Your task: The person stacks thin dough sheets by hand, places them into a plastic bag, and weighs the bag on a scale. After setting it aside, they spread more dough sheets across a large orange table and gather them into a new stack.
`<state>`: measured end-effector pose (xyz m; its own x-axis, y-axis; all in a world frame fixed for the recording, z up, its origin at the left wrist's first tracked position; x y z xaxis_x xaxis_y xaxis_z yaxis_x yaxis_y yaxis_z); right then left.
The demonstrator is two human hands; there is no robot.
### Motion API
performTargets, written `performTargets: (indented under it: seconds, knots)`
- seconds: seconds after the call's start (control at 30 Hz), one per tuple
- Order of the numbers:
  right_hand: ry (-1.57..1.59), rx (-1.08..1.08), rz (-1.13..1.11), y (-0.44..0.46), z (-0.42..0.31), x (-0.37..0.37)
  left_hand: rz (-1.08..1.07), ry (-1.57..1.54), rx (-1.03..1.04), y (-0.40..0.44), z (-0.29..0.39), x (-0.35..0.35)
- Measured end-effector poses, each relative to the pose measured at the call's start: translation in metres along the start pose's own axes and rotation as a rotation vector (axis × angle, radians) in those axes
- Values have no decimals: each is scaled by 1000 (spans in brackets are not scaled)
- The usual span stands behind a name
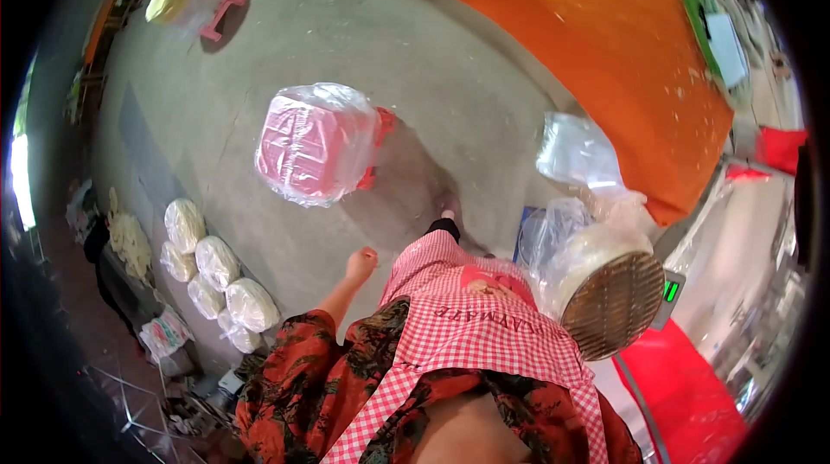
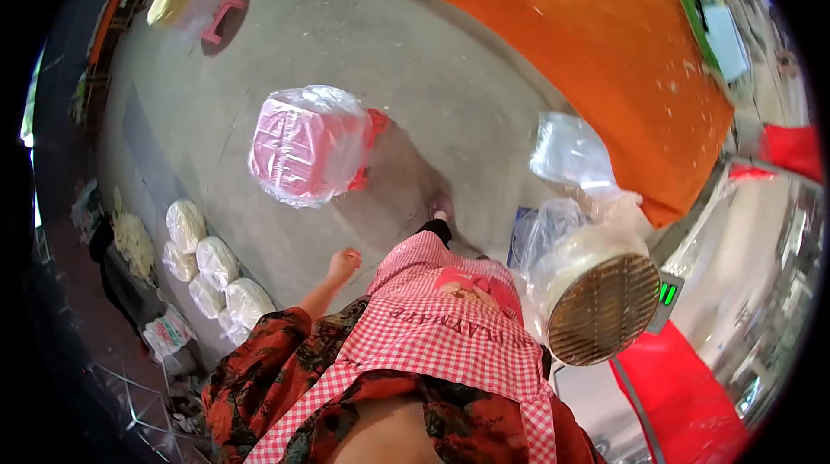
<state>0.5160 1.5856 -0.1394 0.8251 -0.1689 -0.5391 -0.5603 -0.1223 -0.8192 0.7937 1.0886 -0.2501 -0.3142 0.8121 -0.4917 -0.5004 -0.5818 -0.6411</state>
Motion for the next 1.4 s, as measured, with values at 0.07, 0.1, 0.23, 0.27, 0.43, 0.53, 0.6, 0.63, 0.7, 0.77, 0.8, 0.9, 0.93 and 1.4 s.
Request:
performTargets:
  seconds: [0.07,0.1,0.23,0.27,0.43,0.53,0.6,0.63,0.7,0.77,0.8,0.9,0.93,1.4]
  knots:
    - [19,-28,-1,35,-50,-32,1,-65,-67,18,-13,-31]
    - [19,-38,-6,52,-74,-47,27,-108,-68,36,-10,-44]
    - [-11,-58,-51,116,-164,-93,122,-212,51,99,25,-98]
    - [-19,-65,-56,135,-188,-102,157,-217,149,131,48,-120]
    - [-94,-139,-114,231,-331,-142,221,-586,31,176,107,-208]
    - [88,-447,-129,294,-504,-174,368,-786,-8,180,76,-245]
    - [-1,-580,4,265,-681,-223,476,-824,-124,151,149,-278]
    - [174,-683,-75,268,-752,-238,489,-851,-192,156,162,-282]
    - [33,-1121,179,227,-905,-270,490,-910,-290,179,159,-289]
    - [-16,-1338,318,222,-1028,-277,500,-960,-345,223,160,-311]
    - [-52,-1386,408,229,-1077,-281,510,-979,-370,243,163,-324]
    - [-142,-1419,616,269,-1197,-273,544,-1044,-418,296,143,-357]
    - [-159,-1358,638,297,-1222,-272,555,-1065,-438,308,134,-369]
    - [-832,-523,399,379,-1304,-265,629,-1090,-22,733,196,-860]
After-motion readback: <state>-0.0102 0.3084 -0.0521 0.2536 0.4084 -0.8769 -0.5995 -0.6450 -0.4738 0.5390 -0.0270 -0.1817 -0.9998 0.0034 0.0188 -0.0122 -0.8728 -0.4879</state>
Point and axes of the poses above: each hand's wrist, its own y-axis towards the middle knuckle, its own x-axis out of the palm, z = x × y, the point moved 7 cm from there along y, towards the middle knuckle, and after that the axes turned 10 degrees about x, right-handed, at the moved point
